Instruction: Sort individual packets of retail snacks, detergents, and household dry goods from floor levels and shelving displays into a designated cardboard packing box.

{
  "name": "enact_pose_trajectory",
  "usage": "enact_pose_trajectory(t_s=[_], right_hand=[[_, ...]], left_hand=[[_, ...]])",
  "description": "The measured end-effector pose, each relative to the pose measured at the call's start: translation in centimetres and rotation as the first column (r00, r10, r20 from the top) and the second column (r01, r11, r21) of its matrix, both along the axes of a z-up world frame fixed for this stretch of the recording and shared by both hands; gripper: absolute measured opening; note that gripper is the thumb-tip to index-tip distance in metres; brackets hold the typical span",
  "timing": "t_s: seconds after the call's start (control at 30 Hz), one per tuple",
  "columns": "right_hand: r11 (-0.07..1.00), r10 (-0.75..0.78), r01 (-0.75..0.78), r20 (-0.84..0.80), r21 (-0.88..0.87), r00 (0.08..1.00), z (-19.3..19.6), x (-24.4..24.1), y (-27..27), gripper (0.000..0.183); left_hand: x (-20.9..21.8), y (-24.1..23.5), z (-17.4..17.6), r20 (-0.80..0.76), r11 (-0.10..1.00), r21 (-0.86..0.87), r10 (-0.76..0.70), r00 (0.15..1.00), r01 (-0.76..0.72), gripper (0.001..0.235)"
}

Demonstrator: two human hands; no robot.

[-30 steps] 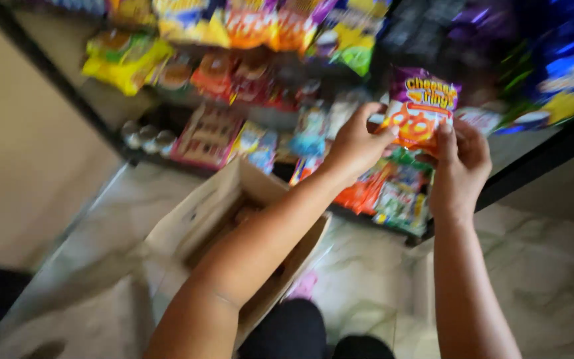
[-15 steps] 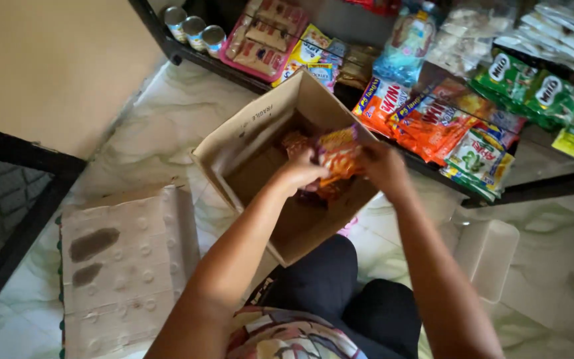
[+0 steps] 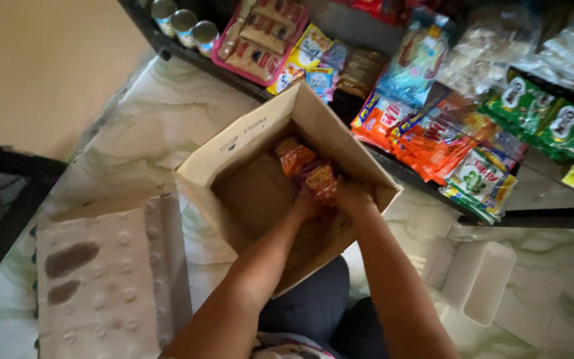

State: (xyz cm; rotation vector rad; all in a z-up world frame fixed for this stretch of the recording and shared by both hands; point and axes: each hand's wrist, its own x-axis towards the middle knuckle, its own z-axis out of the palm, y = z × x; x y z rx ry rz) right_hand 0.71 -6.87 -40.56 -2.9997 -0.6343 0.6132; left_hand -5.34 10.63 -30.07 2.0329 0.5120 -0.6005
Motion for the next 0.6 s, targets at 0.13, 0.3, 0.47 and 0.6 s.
enact_pose_trajectory(t_s=[0.13, 0.3, 0.47, 0.6], right_hand=[[0.997, -0.077, 0.077, 0.024, 0.023, 0.997, 2.2, -0.9, 0.1, 0.038], [0.985, -0.132, 0.115, 0.137, 0.129, 0.982, 8.5, -1.1, 1.1, 0.031], [0.799, -0.345, 0.083, 0.341, 0.596, 0.874, 20.6, -2.3, 0.7, 0.023], [0.589, -0.555, -0.12, 0.508, 0.799, 0.659, 27.8, -2.4, -6.7, 0.021]], left_hand=[[-1.0, -0.5, 1.9, 0.148, 1.0, 0.008, 0.018, 0.989, -0.019, 0.083], [-0.1, -1.0, 3.4, 0.384, 0.999, 0.009, 0.036, 0.923, -0.043, 0.062], [3.3, -2.3, 0.1, 0.572, 0.996, -0.007, 0.072, 0.817, -0.084, 0.044], [4.3, -8.5, 14.2, 0.843, 0.998, -0.016, 0.048, 0.536, -0.064, 0.022]])
